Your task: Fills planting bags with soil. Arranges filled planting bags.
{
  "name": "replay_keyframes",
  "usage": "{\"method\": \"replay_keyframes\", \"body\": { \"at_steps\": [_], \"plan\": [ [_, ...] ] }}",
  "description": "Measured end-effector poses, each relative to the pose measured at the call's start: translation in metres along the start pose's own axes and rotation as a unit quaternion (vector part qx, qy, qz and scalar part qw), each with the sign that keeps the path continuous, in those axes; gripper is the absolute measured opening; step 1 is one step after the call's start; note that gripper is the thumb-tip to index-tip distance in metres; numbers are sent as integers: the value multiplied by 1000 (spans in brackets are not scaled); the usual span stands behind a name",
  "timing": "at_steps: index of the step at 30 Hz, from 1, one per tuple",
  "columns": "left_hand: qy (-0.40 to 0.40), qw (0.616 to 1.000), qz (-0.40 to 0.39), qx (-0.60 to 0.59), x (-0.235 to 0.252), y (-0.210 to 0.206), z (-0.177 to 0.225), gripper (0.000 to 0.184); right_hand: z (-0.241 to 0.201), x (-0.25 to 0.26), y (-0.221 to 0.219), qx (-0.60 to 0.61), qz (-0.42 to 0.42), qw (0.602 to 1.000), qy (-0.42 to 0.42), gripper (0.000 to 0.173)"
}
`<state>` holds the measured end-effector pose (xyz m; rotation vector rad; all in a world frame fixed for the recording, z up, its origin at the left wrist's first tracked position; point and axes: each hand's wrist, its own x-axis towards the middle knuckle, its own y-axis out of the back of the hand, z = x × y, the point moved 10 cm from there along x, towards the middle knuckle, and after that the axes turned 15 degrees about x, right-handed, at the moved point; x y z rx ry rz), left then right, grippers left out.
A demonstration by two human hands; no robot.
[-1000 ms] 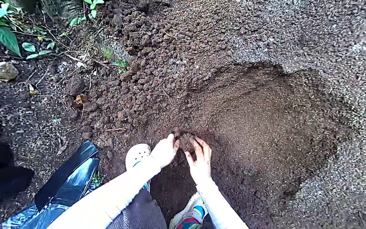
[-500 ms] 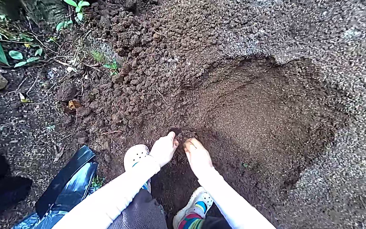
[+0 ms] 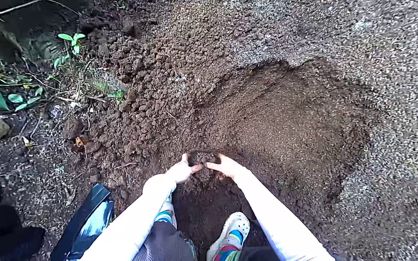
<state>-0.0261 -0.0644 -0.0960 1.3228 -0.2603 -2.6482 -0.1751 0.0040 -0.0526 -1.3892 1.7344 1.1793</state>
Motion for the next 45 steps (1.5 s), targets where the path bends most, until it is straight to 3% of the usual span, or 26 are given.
{"method": "replay_keyframes", "body": {
  "at_steps": [5, 8, 13, 16, 20, 25, 27, 30, 34, 37, 41, 45],
  "plan": [
    [59, 994, 31, 90, -6, 4, 10, 69, -15, 8, -5, -174, 59, 983, 9, 78],
    [94, 983, 39, 154, -8, -2, 13, 72, -18, -5, -14, -223, 62, 973, -10, 75],
    [11, 999, -32, 21, -17, 8, 13, 82, -13, -17, -5, 14, -80, 997, -5, 66],
    [41, 998, -36, -43, -11, 7, 7, 73, -11, -8, -1, 67, -60, 995, -33, 65],
    [59, 998, 1, 22, -2, 15, 19, 64, -23, 11, 2, -13, -21, 1000, -13, 68],
    [102, 979, 67, 166, -8, 23, 32, 54, -46, 8, -1, -244, 26, 969, 25, 64],
    [106, 968, 118, 193, -13, 28, 34, 48, -50, 4, 0, -244, 31, 968, 50, 62],
    [53, 980, 158, 105, -19, 26, 22, 56, -46, -4, 7, -182, -6, 979, 89, 66],
    [72, 992, 74, -75, -28, -20, 5, 80, -34, -18, -10, -211, -46, 972, 97, 87],
    [46, 976, 119, -177, -20, -26, 15, 76, -42, -18, -15, -222, -10, 969, 104, 76],
    [57, 980, 177, -74, -24, 3, 35, 60, -57, -29, 4, -185, 15, 976, 112, 48],
    [102, 975, 153, 125, -11, 25, 46, 57, -46, -19, 13, -186, 13, 979, 80, 44]
  ]
}}
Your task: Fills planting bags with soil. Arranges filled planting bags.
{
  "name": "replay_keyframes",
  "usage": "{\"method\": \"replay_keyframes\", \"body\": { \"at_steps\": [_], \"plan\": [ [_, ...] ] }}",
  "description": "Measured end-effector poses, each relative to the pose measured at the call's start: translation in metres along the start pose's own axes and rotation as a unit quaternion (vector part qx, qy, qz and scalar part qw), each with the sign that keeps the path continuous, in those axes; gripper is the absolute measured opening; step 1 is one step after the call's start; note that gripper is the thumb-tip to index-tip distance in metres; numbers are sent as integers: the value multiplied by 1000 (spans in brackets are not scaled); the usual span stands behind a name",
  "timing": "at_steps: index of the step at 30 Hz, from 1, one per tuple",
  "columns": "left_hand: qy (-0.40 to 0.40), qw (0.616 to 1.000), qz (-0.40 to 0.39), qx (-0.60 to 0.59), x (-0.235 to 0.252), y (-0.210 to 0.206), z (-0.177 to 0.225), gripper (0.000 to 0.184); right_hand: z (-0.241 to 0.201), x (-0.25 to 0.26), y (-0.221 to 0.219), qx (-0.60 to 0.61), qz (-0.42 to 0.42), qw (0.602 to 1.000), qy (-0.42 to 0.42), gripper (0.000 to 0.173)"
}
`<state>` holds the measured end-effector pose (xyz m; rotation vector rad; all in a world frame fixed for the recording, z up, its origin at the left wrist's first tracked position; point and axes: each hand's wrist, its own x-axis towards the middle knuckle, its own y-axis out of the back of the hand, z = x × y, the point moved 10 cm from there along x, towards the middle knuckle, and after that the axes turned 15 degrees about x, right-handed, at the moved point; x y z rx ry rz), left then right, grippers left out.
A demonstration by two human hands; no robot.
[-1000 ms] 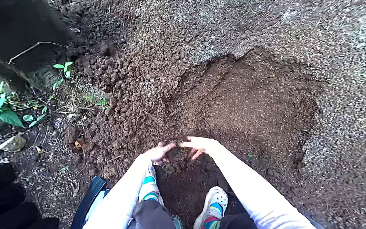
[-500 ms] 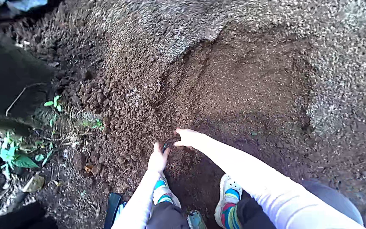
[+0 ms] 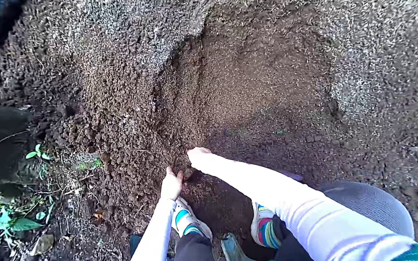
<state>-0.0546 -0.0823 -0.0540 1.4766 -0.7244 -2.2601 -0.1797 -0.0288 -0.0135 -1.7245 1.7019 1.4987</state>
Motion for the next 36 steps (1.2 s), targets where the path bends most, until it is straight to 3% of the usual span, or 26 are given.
{"method": "replay_keyframes", "body": {
  "at_steps": [3, 5, 8, 11, 13, 15, 18, 21, 23, 26, 31, 36],
  "plan": [
    [-8, 999, -19, 49, 3, 3, -2, 57, 2, 9, 6, -39, -59, 997, 39, 56],
    [-16, 999, -34, 28, 2, 3, -8, 57, 2, 21, 31, 14, -65, 996, 63, 62],
    [-54, 998, -14, -28, -7, 5, -14, 67, 3, 66, 114, 53, 63, 987, 142, 57],
    [-170, 971, 145, 79, -31, 20, 1, 82, 23, 116, 203, 37, 241, 958, 152, 54],
    [-285, 896, 296, 169, -53, 18, 18, 63, 42, 138, 226, 46, 289, 947, 134, 53],
    [-332, 844, 351, 234, -62, 6, 28, 43, 59, 152, 223, 72, 307, 941, 125, 51],
    [-344, 818, 375, 268, -60, 0, 36, 25, 81, 164, 185, 106, 290, 946, 102, 54],
    [-336, 847, 343, 228, -50, 0, 40, 19, 114, 174, 120, 86, 198, 975, 51, 69],
    [-318, 874, 327, 167, -40, 2, 36, 21, 131, 179, 93, 71, 166, 982, 47, 67],
    [-297, 890, 320, 128, -36, 4, 27, 26, 138, 172, 86, 100, 125, 983, 88, 55],
    [-283, 899, 333, 36, -47, 25, 4, 31, 82, 89, 98, 253, 78, 949, 169, 46],
    [-191, 923, 309, -125, -51, 45, -28, 26, -9, 13, 66, 310, 37, 918, 246, 48]
  ]
}}
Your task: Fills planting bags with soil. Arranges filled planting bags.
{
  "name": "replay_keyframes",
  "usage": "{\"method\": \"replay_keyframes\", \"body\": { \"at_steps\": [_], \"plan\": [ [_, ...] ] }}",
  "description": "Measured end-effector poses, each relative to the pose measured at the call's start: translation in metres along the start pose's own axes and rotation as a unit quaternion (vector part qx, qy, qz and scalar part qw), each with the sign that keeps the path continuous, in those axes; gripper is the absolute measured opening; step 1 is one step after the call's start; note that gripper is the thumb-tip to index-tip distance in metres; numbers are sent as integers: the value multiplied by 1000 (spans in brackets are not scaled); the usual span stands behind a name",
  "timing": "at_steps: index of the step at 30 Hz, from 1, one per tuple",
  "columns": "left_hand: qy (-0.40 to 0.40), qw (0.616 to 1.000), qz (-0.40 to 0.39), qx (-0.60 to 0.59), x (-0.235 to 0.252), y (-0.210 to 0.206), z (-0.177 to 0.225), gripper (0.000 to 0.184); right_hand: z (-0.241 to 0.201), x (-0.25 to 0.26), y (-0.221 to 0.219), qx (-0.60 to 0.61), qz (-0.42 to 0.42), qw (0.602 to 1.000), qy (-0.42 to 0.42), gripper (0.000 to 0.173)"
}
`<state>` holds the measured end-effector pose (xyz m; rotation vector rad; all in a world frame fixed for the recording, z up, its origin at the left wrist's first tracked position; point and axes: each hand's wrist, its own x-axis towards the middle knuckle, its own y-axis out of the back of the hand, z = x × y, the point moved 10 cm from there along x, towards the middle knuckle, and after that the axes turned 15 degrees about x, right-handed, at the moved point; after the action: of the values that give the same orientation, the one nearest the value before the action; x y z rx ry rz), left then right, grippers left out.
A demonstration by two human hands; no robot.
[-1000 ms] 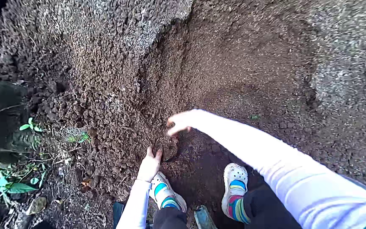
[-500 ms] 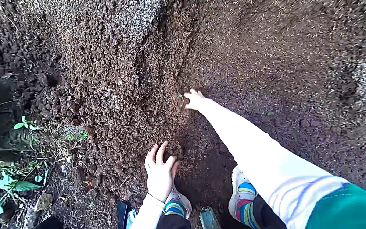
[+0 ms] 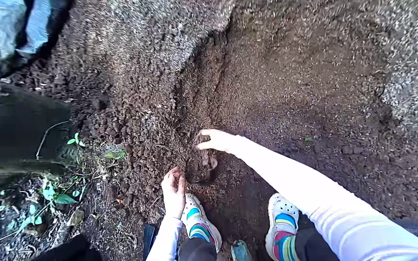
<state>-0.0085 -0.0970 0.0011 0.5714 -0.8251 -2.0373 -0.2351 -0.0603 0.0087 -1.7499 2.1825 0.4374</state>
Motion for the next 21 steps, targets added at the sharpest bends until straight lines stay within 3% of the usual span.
{"method": "replay_keyframes", "body": {
  "at_steps": [3, 6, 9, 12, 14, 16, 17, 19, 21],
  "plan": [
    [48, 997, -47, -43, -5, -5, -10, 29, -18, -12, -40, -61, -34, 998, -9, 50],
    [27, 997, -64, -21, -10, -8, -10, 30, -19, -25, -68, -166, -90, 981, -44, 42],
    [-36, 993, -64, 94, -14, -2, 6, 35, -29, -34, -72, -171, -88, 981, -35, 38],
    [-62, 949, -155, 269, -17, -15, 21, 66, -37, -35, -62, -168, -54, 984, -28, 39],
    [-104, 920, -186, 329, -22, -28, 27, 53, -29, -38, -63, -224, -62, 972, -34, 54],
    [-106, 925, -206, 301, -19, -25, 28, 32, -15, -45, -80, -307, -110, 944, -54, 66],
    [-84, 942, -196, 261, -13, -14, 25, 28, -8, -47, -89, -331, -127, 933, -59, 62],
    [-15, 976, -97, 194, -1, 27, 9, 26, 2, -45, -98, -354, -116, 927, -51, 43],
    [81, 973, -11, 218, 4, 65, -20, 48, 0, -40, -99, -363, -107, 924, -51, 38]
  ]
}}
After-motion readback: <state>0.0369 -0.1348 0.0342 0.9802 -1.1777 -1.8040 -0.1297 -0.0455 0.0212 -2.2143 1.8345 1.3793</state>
